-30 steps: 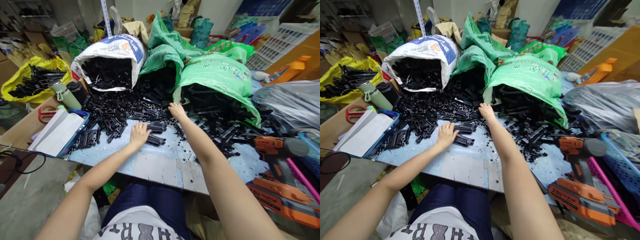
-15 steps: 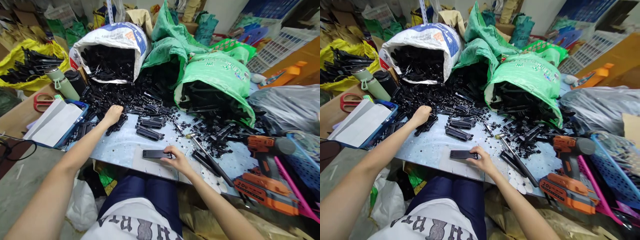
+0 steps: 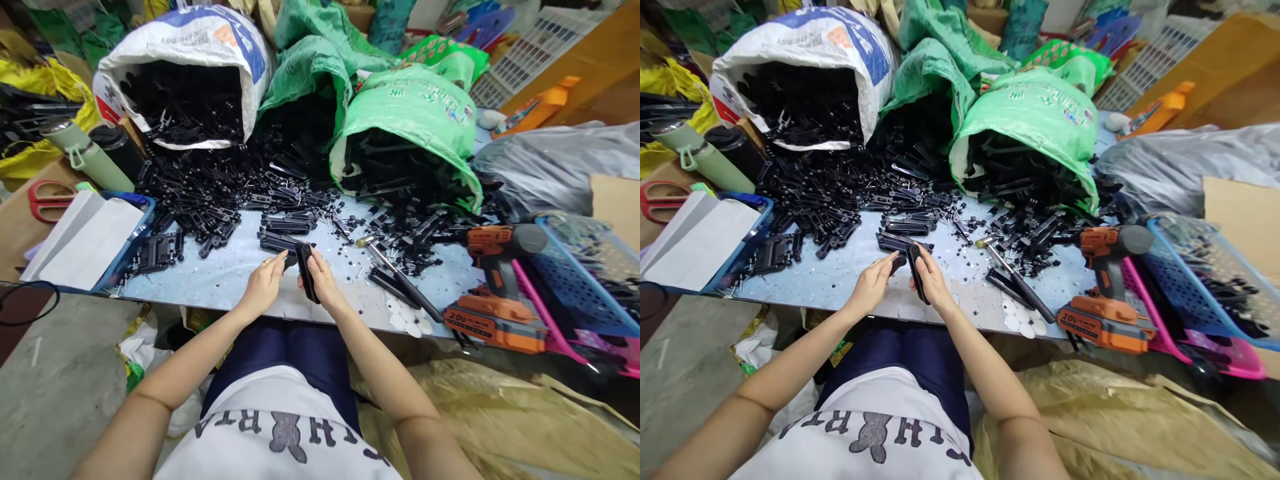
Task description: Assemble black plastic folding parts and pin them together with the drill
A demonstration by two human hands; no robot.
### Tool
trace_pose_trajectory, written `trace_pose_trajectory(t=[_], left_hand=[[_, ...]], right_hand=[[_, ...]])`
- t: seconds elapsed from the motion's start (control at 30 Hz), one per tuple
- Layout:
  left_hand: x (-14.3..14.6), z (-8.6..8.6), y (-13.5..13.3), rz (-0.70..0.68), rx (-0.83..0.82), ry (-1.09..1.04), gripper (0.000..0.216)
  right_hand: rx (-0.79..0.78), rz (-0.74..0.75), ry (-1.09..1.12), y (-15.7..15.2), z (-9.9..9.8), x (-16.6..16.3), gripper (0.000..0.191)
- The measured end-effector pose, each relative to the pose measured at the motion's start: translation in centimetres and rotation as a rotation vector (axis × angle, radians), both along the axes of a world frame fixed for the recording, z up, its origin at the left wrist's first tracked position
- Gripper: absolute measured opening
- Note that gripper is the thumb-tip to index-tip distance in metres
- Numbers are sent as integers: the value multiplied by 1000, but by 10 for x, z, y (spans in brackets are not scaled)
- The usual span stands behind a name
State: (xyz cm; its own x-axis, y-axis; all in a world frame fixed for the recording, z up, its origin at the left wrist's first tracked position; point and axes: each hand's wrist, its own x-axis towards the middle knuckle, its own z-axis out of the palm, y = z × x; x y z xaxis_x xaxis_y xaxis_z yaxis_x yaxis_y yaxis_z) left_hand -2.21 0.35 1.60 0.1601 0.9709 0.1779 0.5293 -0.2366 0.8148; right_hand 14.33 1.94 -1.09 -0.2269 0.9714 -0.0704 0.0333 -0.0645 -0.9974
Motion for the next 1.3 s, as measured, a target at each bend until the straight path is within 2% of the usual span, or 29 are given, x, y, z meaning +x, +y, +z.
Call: trace_pose_trajectory(t=[0.1,0.3,0.53,0.67,0.77,0.87,0.93,0.97,1.07,1.17,1.23,1.3], left_hand=[[7,1,-3,-9,79,-6,40],[17,3,-14,0,177,86,37],[45,4,-24,235,333,-173,38],[41,3,-21,129,369,-169,37],[38,-11,-20,126,270,-182,37],[37,-33,-27,235,-13,-318,41],[34,-45,-37,265,-168,-334,45],[31,-48,-42,267,-184,-277,48],[19,-45,-47,184,-19,87,53],[14,-34,-35,-130,175,455,53],[16,-29,-21,-322,216,623,51],[19,-27,-8,-372,222,744,48]], right_hand=[[-5,40,64,-6,6,2,62],[336,84,-185,-12,14,26,49],[462,-66,-229,-29,15,8,49],[495,-113,-245,-40,8,-2,52],[486,-59,-346,-38,3,-1,51],[490,43,-662,-15,4,18,47],[483,-35,-854,13,9,46,44],[470,-116,-919,31,12,63,43],[416,-321,-1134,86,20,115,42],[304,-453,-1468,130,20,145,48],[219,-470,-1602,149,16,151,53],[182,-432,-1661,161,13,151,50]])
